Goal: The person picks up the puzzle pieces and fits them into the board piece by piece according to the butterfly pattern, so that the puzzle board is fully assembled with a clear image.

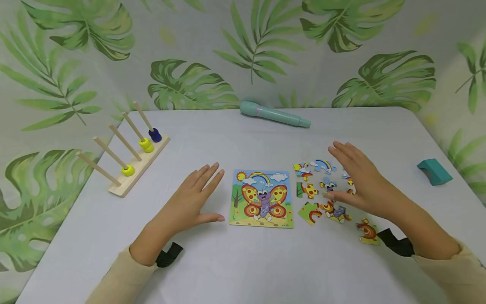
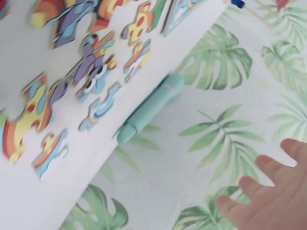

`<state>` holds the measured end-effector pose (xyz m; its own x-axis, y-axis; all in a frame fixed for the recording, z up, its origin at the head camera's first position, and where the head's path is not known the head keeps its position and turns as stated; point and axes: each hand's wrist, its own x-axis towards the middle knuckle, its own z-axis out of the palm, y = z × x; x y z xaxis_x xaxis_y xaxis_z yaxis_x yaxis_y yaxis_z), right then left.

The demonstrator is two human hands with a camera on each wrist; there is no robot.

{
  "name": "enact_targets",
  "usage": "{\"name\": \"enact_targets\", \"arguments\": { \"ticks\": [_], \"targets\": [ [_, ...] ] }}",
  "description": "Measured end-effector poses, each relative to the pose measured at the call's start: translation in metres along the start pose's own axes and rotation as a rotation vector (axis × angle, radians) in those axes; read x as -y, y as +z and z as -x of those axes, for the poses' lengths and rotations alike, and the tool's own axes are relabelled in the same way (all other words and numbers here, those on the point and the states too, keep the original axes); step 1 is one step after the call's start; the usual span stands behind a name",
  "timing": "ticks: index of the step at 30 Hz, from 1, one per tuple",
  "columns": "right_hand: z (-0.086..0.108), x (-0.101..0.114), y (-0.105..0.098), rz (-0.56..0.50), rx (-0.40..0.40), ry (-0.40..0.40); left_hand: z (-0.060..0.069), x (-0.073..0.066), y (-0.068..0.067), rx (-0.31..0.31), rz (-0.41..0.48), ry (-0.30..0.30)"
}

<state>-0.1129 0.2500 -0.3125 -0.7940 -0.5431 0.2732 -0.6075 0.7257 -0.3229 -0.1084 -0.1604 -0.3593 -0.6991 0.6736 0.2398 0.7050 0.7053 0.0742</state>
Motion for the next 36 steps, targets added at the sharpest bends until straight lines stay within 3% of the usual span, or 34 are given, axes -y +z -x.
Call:
{"name": "enact_targets", "arguments": {
  "ticks": [7,11,16,23,27,36],
  "targets": [
    [-0.02,-0.001,0.017,-0.212,-0.058,0.134,-0.012,-0.006,0.024,0.01,0.181,-0.035],
    [-0.028,-0.008,0.032,-0.307,-0.124,0.15,-0.016,-0.007,0.035,0.045,0.327,-0.087],
    [-0.035,-0.017,0.05,-0.41,-0.146,0.162,-0.016,-0.005,0.048,0.107,0.462,-0.142],
    [-0.035,-0.03,0.066,-0.501,-0.087,0.268,-0.014,0.001,0.062,0.157,0.492,-0.145],
    [-0.033,-0.039,0.072,-0.528,-0.016,0.288,-0.014,0.003,0.065,0.171,0.498,-0.127],
    [-0.034,-0.051,0.083,-0.462,0.107,0.333,-0.015,0.003,0.062,0.183,0.484,-0.104]
  ]
}}
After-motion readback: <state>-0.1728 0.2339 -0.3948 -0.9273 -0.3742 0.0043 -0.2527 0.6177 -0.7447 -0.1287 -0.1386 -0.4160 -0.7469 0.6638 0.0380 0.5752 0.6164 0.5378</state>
